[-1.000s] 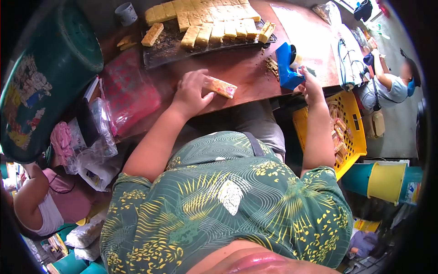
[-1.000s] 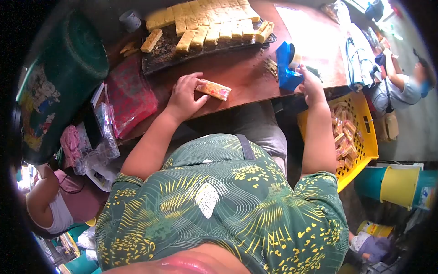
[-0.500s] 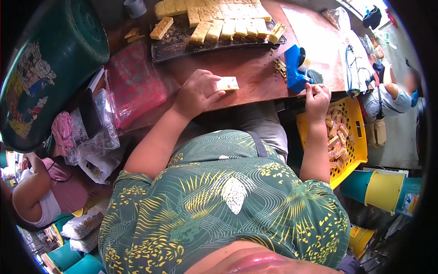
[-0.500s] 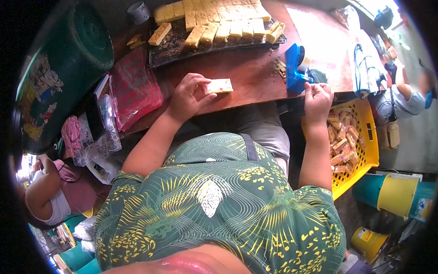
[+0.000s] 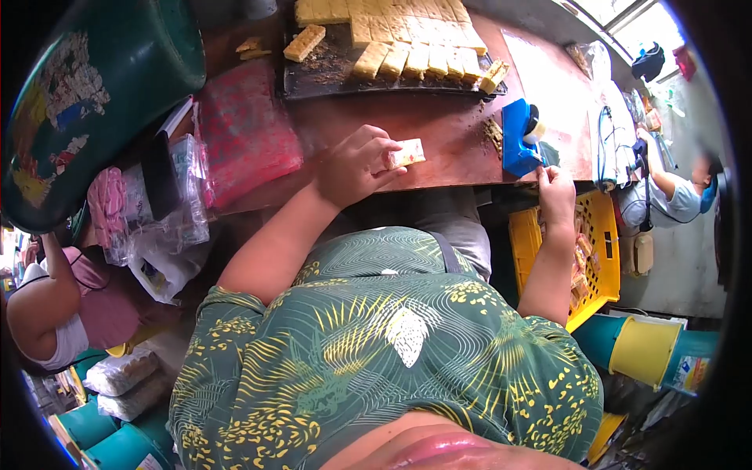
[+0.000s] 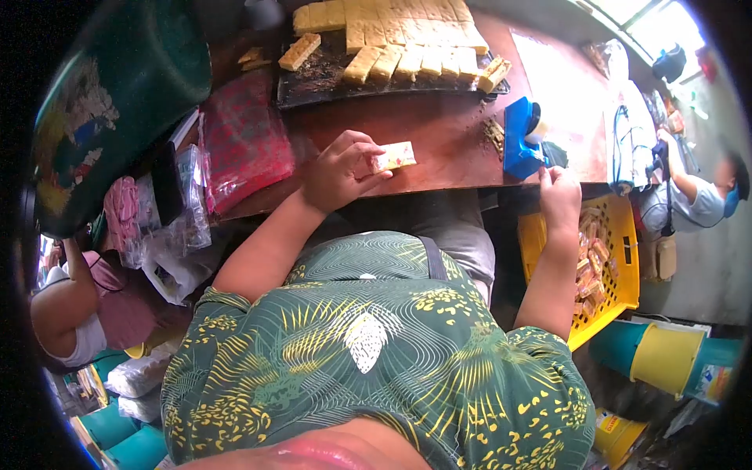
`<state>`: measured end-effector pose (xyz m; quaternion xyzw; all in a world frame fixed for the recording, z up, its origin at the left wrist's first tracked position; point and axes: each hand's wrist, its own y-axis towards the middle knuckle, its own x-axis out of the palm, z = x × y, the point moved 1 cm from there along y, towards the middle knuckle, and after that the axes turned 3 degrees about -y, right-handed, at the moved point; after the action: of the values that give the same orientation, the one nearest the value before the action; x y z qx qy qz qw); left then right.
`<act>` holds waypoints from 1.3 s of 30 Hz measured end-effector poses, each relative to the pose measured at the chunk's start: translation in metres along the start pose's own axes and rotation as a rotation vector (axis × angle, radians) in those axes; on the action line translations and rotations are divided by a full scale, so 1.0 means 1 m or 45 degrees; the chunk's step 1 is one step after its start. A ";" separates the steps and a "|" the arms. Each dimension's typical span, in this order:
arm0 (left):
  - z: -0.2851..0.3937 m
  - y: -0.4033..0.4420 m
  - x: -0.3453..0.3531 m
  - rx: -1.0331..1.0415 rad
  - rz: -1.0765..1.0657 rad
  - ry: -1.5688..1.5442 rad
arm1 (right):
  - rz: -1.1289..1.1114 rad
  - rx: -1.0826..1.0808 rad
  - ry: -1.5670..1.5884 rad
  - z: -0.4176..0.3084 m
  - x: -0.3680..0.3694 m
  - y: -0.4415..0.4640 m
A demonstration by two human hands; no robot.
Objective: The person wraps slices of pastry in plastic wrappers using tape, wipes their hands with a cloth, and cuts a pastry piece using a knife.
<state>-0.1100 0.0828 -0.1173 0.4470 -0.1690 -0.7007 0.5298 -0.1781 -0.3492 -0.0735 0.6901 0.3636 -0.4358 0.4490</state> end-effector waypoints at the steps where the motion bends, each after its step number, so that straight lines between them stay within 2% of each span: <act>1: 0.000 -0.001 0.000 0.008 0.004 0.000 | -0.011 0.014 -0.009 0.000 0.000 0.000; 4: -0.002 -0.003 0.002 -0.004 0.013 -0.044 | -0.201 0.279 0.137 -0.003 -0.008 0.001; 7: -0.002 -0.002 0.002 0.022 0.039 -0.045 | -0.313 0.471 0.519 0.014 -0.004 0.000; 10: -0.001 -0.001 0.001 0.019 0.028 -0.036 | -0.343 0.466 0.922 0.019 -0.003 -0.002; 18: 0.000 0.001 0.002 0.005 0.028 -0.040 | -0.399 0.540 1.411 0.005 0.007 -0.004; 24: -0.003 0.000 0.003 -0.007 0.003 -0.016 | -0.236 0.618 1.747 -0.012 0.001 -0.016; 31: -0.005 0.000 0.006 -0.093 -0.004 -0.086 | -0.389 0.570 1.868 0.004 0.026 -0.017; 37: -0.002 0.004 0.002 -0.005 -0.016 -0.018 | -0.269 0.570 1.829 -0.008 0.026 -0.023; 39: -0.003 0.002 0.003 -0.046 -0.033 -0.042 | -0.311 0.521 1.667 -0.002 0.033 -0.024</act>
<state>-0.1062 0.0804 -0.1188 0.4282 -0.1592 -0.7177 0.5256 -0.1873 -0.3359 -0.1111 0.8359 0.5450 -0.0371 -0.0541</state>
